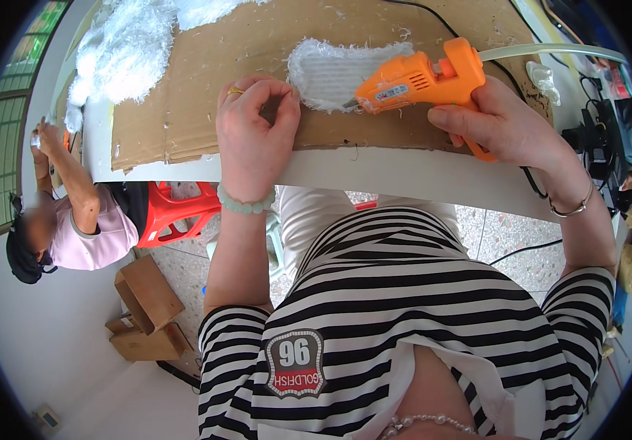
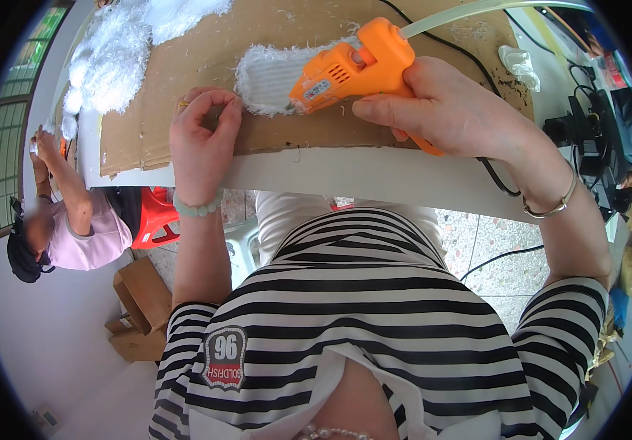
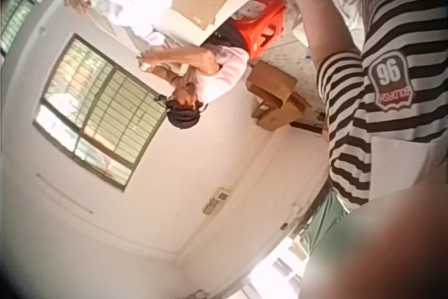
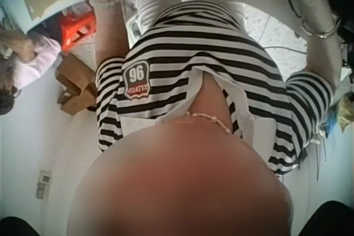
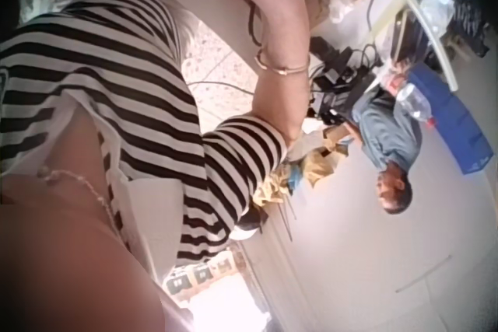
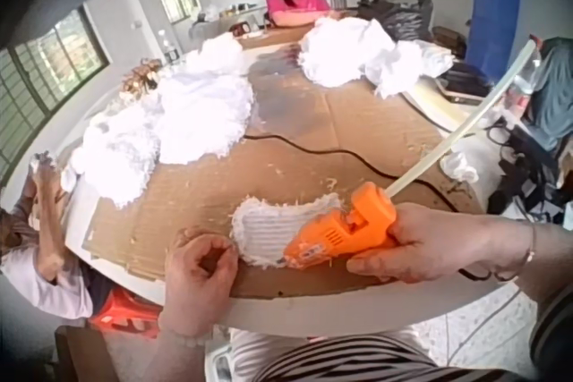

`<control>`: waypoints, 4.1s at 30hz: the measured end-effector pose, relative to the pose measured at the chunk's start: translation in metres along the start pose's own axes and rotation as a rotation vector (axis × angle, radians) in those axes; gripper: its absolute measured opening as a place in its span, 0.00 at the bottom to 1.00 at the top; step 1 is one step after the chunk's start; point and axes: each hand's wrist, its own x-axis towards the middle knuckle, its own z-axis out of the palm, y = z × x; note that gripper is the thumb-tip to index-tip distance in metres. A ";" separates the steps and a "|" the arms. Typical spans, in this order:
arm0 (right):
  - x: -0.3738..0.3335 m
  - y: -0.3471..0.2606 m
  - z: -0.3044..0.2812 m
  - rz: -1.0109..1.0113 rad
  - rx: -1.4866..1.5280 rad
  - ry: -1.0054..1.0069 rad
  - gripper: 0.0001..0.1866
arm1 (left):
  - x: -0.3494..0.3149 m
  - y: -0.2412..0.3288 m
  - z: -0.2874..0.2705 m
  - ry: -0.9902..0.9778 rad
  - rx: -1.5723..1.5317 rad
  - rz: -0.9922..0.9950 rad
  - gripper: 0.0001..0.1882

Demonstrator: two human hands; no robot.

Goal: Applying hot glue to white material and attaching synthetic fiber padding to assemble a product.

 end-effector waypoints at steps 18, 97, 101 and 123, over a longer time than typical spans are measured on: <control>-0.003 0.012 0.006 -0.078 0.062 0.137 0.17 | 0.001 0.002 0.000 -0.002 -0.044 -0.002 0.02; -0.005 -0.019 0.014 -0.165 -0.301 0.064 0.13 | -0.001 -0.005 0.005 0.117 -0.088 0.110 0.01; -0.006 -0.017 0.014 -0.200 -0.287 0.109 0.12 | -0.001 -0.006 0.005 0.148 -0.113 0.134 0.01; -0.011 -0.002 0.007 -0.164 -0.478 0.254 0.18 | 0.000 -0.007 0.006 0.111 -0.095 0.098 0.01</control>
